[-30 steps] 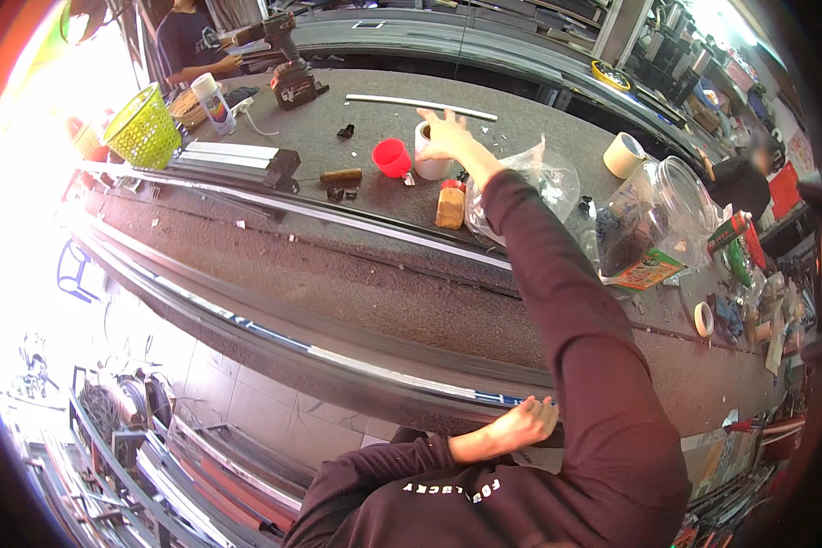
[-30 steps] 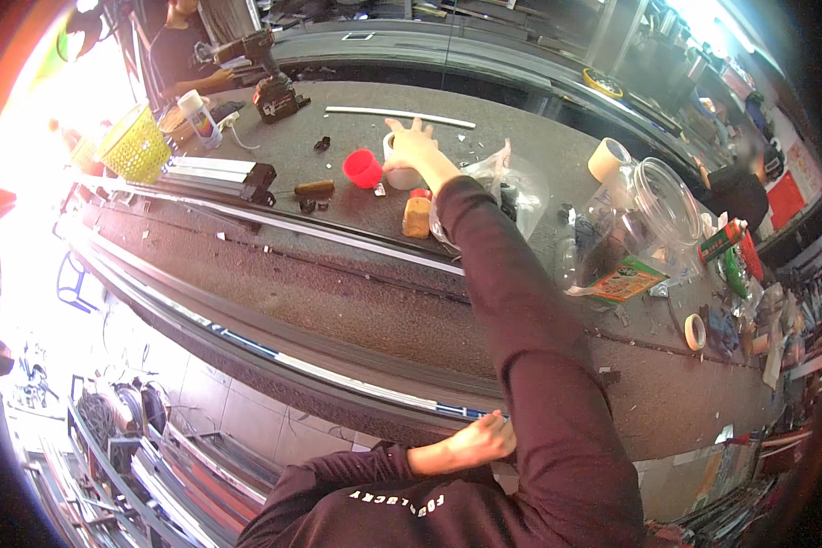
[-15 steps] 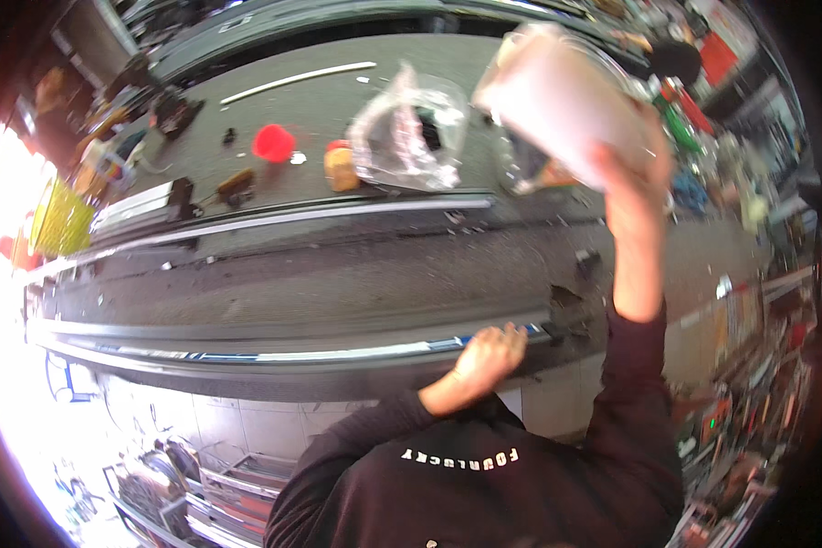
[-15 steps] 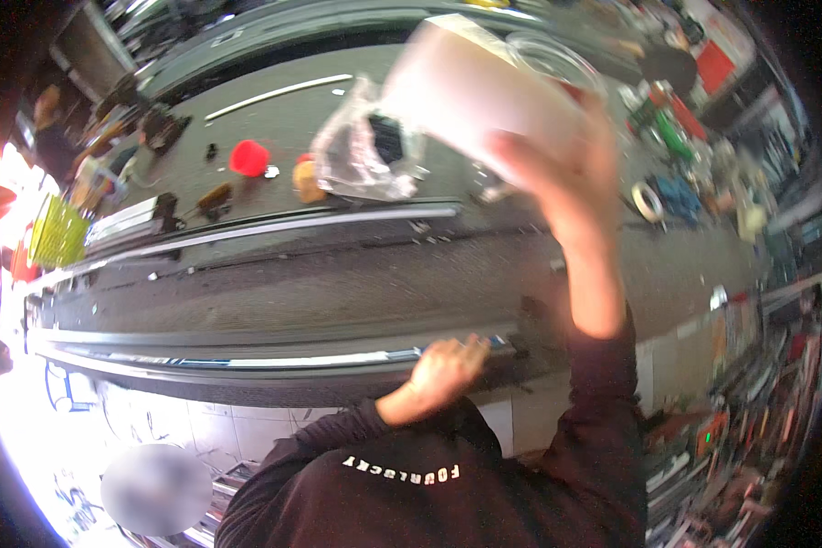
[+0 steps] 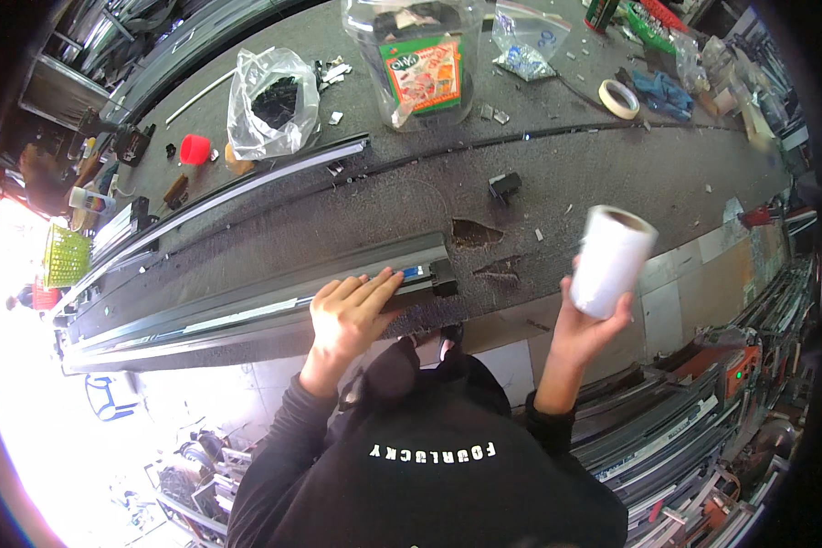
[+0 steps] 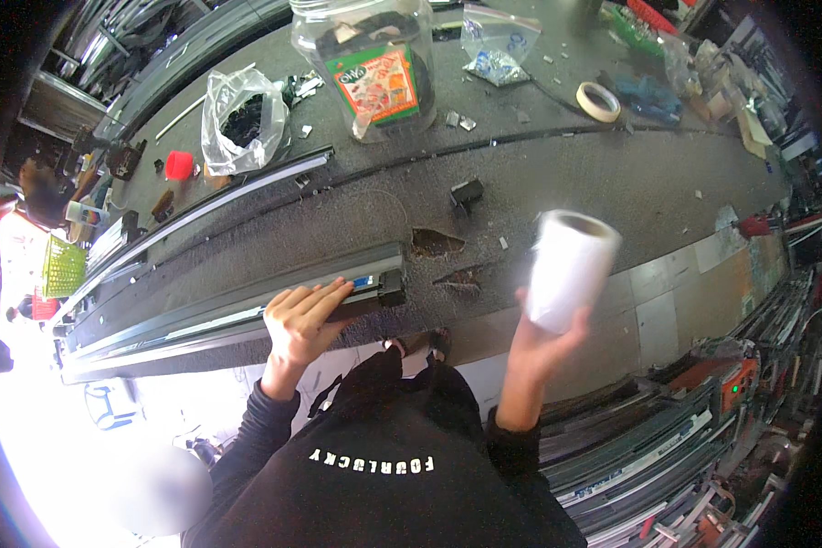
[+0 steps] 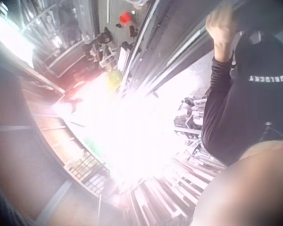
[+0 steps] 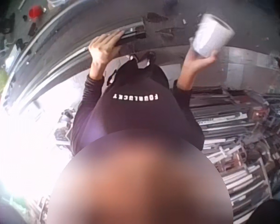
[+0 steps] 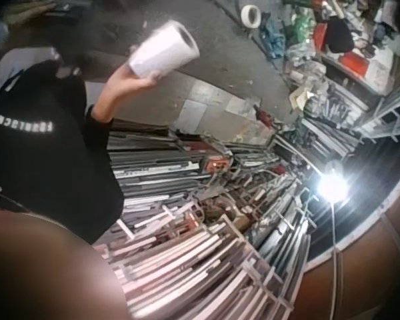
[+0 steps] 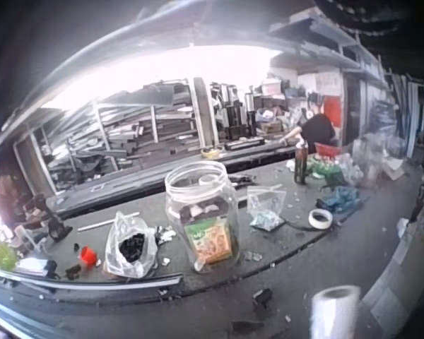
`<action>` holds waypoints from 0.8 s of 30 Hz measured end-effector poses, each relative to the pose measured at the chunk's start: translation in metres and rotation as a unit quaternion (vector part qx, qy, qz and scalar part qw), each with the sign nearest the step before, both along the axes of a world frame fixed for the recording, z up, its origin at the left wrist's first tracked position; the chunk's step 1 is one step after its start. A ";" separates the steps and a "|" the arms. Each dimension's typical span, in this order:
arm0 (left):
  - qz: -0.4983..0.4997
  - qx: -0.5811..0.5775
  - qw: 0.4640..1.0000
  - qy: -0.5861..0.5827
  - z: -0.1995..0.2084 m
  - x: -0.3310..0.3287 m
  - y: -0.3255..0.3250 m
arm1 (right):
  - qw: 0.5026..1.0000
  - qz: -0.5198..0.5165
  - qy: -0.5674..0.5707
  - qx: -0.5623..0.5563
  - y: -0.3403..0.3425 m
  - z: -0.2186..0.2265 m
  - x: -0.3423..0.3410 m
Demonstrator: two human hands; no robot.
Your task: The person assembles small metal profile components on a workbench. They insert a black plastic piece into a metal profile, apply tape, and use scissors to trim a thin strip. The person then inserts a small metal piece into the profile and continues assembling parts.
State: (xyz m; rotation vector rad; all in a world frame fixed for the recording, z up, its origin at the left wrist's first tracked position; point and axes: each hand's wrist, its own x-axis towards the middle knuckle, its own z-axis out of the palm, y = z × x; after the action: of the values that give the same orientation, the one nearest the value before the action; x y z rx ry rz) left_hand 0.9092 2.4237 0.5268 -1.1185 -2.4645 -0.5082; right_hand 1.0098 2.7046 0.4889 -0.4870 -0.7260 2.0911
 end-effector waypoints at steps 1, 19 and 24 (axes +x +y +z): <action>0.000 0.002 1.000 0.006 0.000 0.001 0.000 | 0.999 -0.050 -0.002 0.018 -0.012 -0.003 -0.005; 0.023 -0.006 1.000 0.011 -0.004 0.009 0.009 | 0.902 0.005 -0.268 0.340 -0.008 -0.027 -0.009; 0.019 -0.010 1.000 0.013 -0.011 0.016 0.007 | 0.693 -0.040 -0.380 0.611 0.083 0.012 -0.040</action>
State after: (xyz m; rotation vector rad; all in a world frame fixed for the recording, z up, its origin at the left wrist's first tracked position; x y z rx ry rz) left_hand 0.9251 2.4307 0.5155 -1.0777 -2.4688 -0.4558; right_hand 0.9695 2.7872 0.5012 -0.5341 -2.2556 0.8104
